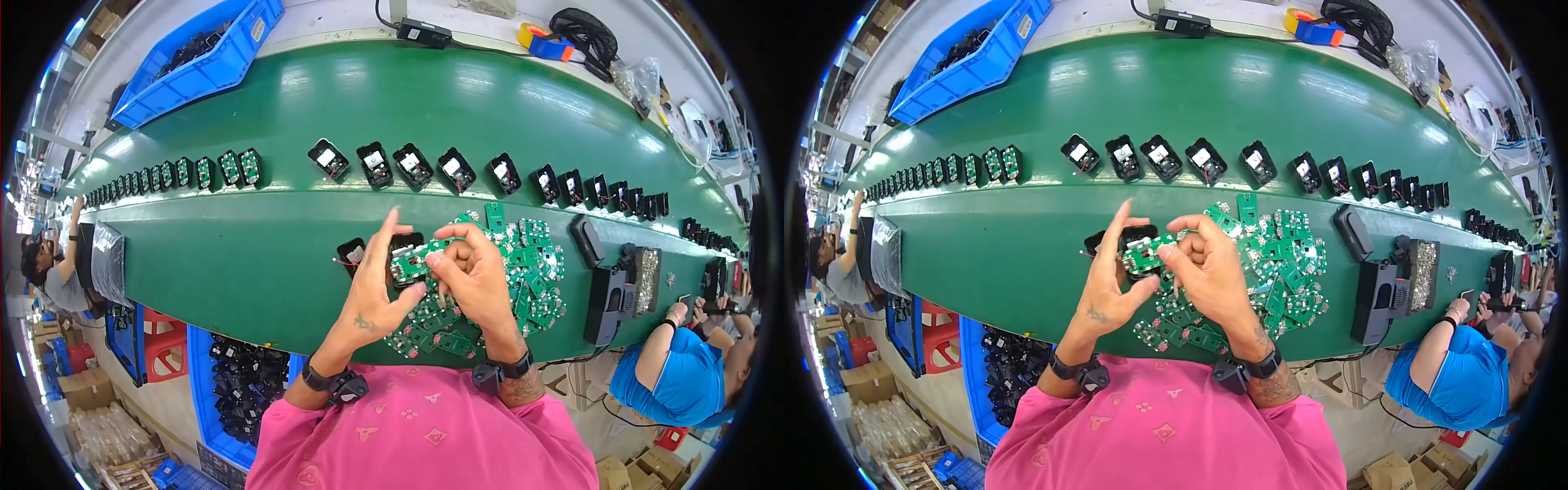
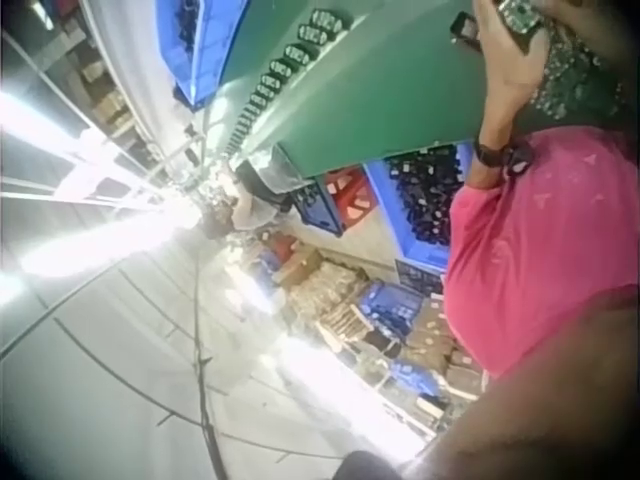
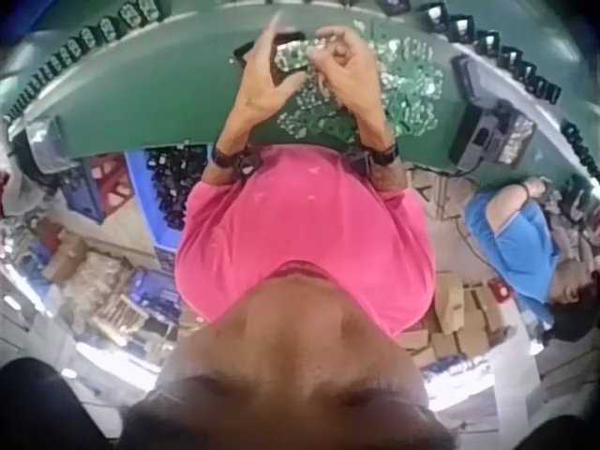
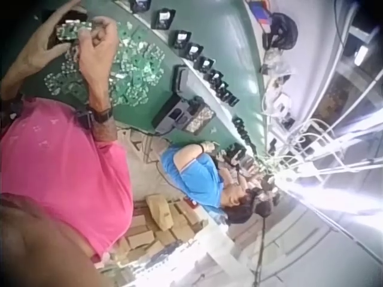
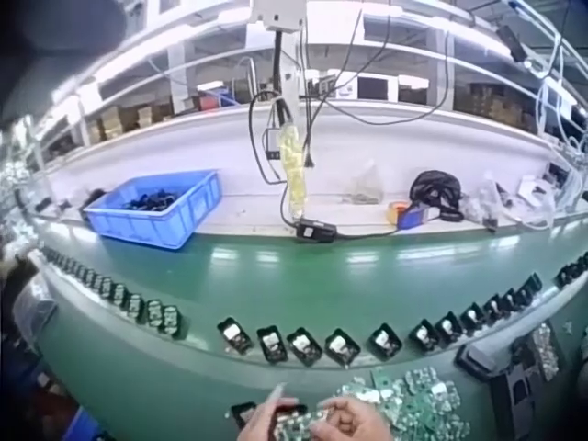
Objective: The person picks up a circuit board and a black plastic housing, fits the board into the housing, and presses them together before placing the unit on a conveyor belt.
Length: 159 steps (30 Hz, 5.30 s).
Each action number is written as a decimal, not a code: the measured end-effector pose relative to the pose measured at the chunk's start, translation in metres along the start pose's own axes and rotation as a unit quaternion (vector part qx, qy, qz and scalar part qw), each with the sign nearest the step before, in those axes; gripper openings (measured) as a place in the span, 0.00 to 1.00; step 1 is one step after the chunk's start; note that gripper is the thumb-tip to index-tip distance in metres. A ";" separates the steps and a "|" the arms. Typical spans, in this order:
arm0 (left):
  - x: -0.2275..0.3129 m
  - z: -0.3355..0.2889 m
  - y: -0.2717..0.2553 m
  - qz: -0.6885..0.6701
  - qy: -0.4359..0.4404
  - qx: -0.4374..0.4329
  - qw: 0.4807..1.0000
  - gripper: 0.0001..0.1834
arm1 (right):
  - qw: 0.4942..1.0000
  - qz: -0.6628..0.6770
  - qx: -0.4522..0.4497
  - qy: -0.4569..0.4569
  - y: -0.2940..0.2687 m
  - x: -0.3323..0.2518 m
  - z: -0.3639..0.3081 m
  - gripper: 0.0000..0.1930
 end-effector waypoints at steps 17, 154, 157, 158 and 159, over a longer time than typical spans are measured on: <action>-0.025 -0.002 0.015 -0.109 -0.130 0.011 0.986 0.31 | 0.944 -0.148 0.029 -0.293 0.004 0.017 0.002 0.05; -0.011 0.091 -0.100 0.063 -0.023 0.291 0.954 0.16 | 0.937 -0.229 0.038 -0.261 -0.021 -0.011 0.009 0.18; -0.064 0.126 -0.133 0.091 -0.037 0.278 0.955 0.17 | 0.904 -0.303 0.050 -0.297 -0.038 0.012 0.007 0.13; -0.082 0.137 -0.137 0.115 -0.021 0.271 0.956 0.17 | 0.883 -0.333 0.044 -0.329 -0.039 0.017 0.007 0.10; -0.102 0.147 -0.141 0.115 -0.021 0.271 0.956 0.17 | 0.889 -0.321 0.030 -0.325 -0.034 0.015 0.001 0.11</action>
Point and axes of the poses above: each hand's wrist, its own z-axis towards the middle knuckle, its own y-axis out of the palm, x = y × z, the point moved 1 cm from there along z, towards the middle knuckle, and after that the axes turned 14 degrees about x, right-handed, at the moved point
